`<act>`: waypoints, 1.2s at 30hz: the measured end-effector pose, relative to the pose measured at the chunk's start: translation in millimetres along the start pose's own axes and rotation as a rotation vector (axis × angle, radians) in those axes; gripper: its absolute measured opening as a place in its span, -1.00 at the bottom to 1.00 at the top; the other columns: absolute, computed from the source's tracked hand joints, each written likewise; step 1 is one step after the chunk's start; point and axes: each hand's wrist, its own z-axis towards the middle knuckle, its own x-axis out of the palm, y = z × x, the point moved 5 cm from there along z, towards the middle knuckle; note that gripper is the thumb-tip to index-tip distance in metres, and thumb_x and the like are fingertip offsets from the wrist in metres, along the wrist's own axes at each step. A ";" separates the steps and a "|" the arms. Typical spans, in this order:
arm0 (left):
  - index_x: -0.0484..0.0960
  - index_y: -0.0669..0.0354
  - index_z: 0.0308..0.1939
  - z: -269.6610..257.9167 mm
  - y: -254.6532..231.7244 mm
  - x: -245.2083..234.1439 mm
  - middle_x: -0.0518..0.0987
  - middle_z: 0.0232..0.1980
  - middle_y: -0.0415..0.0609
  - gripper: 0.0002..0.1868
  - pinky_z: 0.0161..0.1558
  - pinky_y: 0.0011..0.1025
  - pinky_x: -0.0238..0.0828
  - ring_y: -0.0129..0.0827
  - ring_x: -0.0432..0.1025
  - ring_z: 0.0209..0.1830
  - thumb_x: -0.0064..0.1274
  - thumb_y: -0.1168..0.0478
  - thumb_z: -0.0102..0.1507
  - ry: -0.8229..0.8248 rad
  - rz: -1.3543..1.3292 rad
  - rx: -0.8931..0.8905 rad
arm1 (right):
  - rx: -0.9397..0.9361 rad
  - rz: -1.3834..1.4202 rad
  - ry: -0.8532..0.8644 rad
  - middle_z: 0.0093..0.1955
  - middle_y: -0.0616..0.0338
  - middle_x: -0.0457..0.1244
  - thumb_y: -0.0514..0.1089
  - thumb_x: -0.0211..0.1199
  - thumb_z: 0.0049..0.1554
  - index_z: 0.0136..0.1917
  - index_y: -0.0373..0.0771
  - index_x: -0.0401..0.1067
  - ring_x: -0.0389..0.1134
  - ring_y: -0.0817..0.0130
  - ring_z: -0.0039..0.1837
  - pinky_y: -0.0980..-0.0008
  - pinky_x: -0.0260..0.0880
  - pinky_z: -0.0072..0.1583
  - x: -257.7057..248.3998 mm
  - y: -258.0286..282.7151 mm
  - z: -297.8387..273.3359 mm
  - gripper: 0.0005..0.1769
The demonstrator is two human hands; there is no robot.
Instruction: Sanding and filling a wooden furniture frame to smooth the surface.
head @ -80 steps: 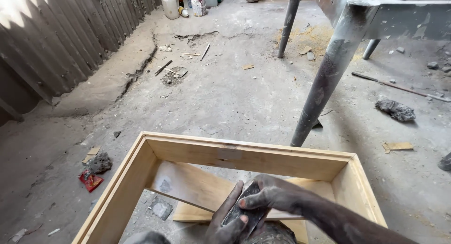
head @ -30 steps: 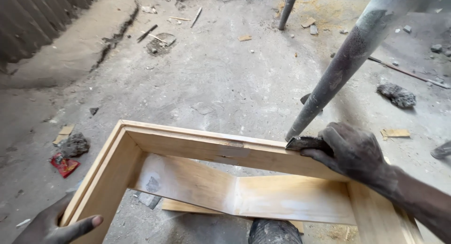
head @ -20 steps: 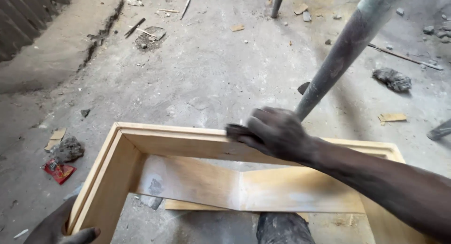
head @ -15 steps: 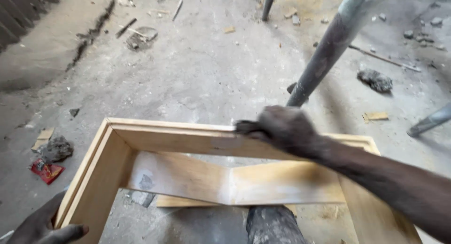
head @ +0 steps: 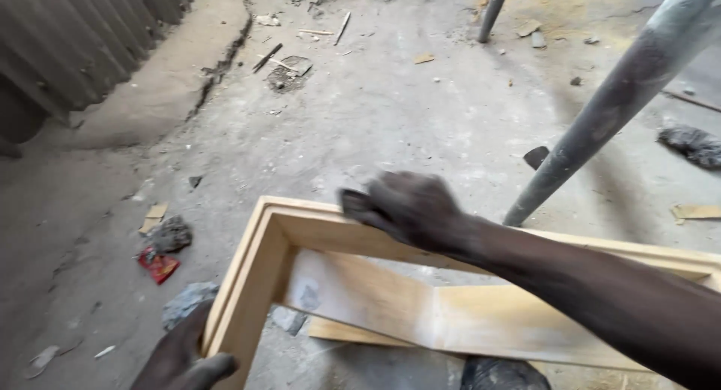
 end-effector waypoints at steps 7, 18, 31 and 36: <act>0.35 -0.03 0.46 -43.1 -72.6 1.7 0.54 0.30 0.12 -0.01 0.35 -0.06 0.34 -0.05 0.40 0.35 0.12 0.10 -0.13 -0.024 -0.119 -0.284 | 0.001 0.069 -0.026 -0.35 0.18 0.25 0.15 0.19 0.31 -0.11 -0.14 0.38 0.26 0.36 -0.41 0.26 0.28 -0.40 34.1 15.4 25.2 -0.65; 0.19 0.17 0.55 -29.0 -25.9 12.5 0.39 0.43 0.25 0.10 0.36 0.09 0.21 0.09 0.26 0.45 0.17 0.12 -0.10 0.000 -0.062 -0.237 | 0.003 -0.179 0.130 -0.53 0.22 0.18 0.18 0.30 0.08 -0.32 -0.13 0.31 0.23 0.35 -0.50 0.21 0.23 -0.46 -86.4 -35.1 -107.0 -0.59; 0.31 0.06 0.48 -34.4 -39.7 4.0 0.52 0.31 0.20 0.00 0.33 0.06 0.34 0.03 0.39 0.34 0.14 0.13 -0.10 0.014 -0.054 -0.279 | -0.133 -0.143 0.103 -0.48 0.24 0.15 0.05 0.21 0.22 -0.30 -0.13 0.26 0.23 0.38 -0.47 0.26 0.24 -0.46 -53.0 -25.3 -89.6 -0.65; 0.30 0.16 0.45 -25.6 -27.8 7.3 0.51 0.30 0.22 0.01 0.38 -0.01 0.24 0.01 0.38 0.37 0.20 0.11 -0.11 -0.025 -0.037 -0.160 | -0.156 -0.123 0.035 -0.44 0.25 0.18 0.07 0.17 0.28 -0.31 -0.10 0.22 0.27 0.38 -0.41 0.23 0.34 -0.36 -74.9 -26.3 -93.6 -0.61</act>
